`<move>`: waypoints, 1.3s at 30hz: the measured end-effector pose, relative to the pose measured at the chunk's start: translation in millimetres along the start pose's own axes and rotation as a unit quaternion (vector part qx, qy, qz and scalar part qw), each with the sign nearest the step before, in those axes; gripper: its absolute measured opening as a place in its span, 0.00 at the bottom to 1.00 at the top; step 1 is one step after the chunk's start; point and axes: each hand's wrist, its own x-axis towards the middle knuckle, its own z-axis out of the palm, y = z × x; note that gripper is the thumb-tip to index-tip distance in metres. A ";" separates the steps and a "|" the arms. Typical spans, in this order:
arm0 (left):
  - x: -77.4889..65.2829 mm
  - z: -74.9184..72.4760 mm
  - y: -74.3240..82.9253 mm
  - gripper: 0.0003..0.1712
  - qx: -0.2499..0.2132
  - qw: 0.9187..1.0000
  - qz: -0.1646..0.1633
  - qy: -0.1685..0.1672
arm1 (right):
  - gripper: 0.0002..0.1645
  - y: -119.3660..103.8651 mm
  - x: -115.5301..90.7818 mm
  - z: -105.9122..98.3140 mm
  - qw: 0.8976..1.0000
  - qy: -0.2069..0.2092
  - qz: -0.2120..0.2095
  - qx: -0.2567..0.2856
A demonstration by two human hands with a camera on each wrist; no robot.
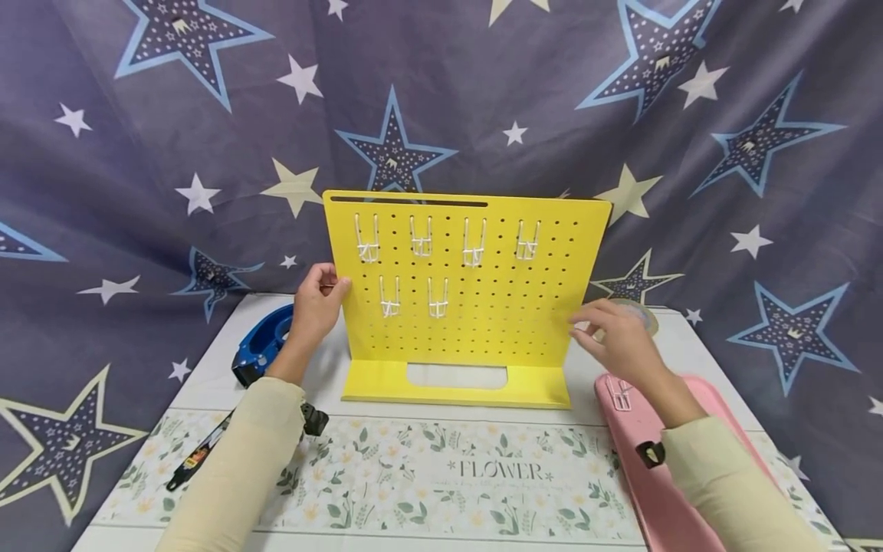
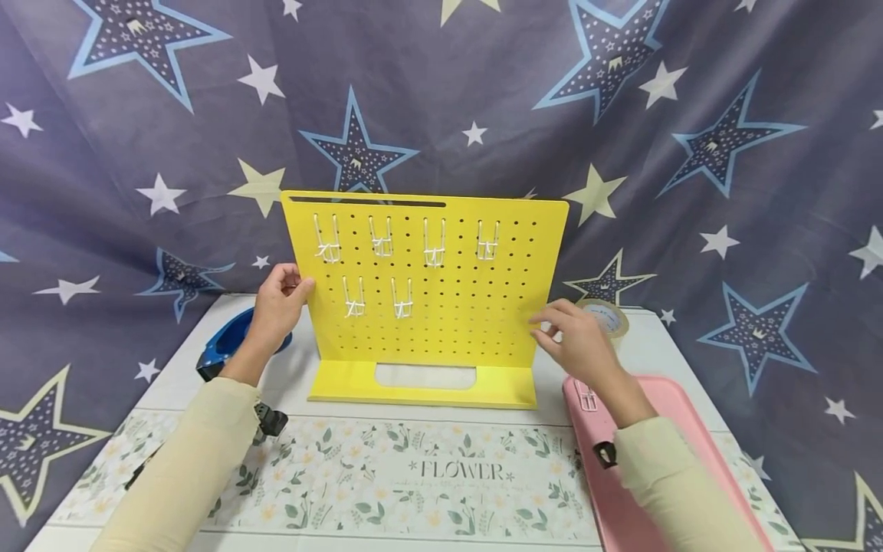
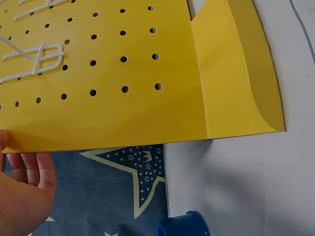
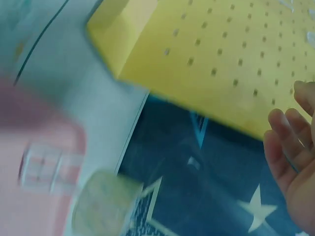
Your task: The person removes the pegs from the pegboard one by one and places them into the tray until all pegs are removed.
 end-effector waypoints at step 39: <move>-0.8 0.6 -0.7 0.15 -0.005 1.000 0.009 0.006 | 0.09 -123.0 87.6 142.3 0.995 0.083 -0.042 -0.039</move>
